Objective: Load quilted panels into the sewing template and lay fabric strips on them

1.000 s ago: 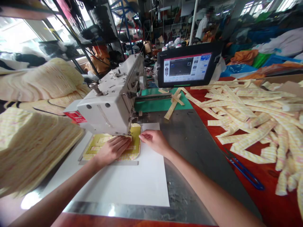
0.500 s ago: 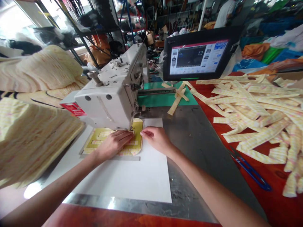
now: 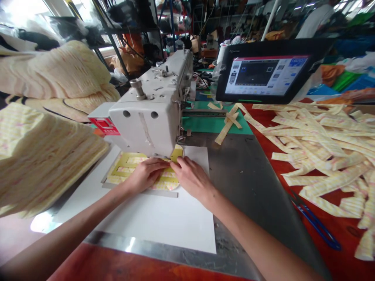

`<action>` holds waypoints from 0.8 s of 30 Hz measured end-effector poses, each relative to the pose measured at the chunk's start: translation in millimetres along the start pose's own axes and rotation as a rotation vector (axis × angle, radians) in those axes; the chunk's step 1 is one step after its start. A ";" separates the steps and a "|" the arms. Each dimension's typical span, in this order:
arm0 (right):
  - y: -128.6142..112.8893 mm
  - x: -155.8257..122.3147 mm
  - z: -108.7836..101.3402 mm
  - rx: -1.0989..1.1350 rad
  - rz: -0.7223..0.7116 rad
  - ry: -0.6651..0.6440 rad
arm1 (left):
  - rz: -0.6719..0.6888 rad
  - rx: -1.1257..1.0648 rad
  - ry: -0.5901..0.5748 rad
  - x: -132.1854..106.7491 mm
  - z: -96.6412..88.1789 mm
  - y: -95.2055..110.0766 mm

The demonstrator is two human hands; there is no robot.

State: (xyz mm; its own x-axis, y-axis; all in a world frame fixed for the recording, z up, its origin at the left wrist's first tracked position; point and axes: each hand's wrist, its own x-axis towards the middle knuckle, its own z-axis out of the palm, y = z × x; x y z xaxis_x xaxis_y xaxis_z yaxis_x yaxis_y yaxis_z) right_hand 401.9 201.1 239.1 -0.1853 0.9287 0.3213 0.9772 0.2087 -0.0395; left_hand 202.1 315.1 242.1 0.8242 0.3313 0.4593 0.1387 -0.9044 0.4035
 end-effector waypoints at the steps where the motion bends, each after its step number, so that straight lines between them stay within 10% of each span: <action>1: -0.6 1.0 -0.4 -0.033 -0.009 0.001 | 0.008 -0.003 -0.003 -0.6 0.1 -0.7; 24: -3.7 -5.9 1.2 0.041 0.010 0.048 | -0.034 0.038 -0.024 -9.1 -1.2 0.1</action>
State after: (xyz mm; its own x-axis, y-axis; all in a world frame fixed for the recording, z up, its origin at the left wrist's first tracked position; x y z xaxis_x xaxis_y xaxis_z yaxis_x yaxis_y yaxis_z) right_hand 399.2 195.2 236.2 -0.1691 0.9155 0.3651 0.9738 0.2124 -0.0815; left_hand 194.0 312.3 238.9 0.8315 0.3561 0.4264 0.1873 -0.9023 0.3884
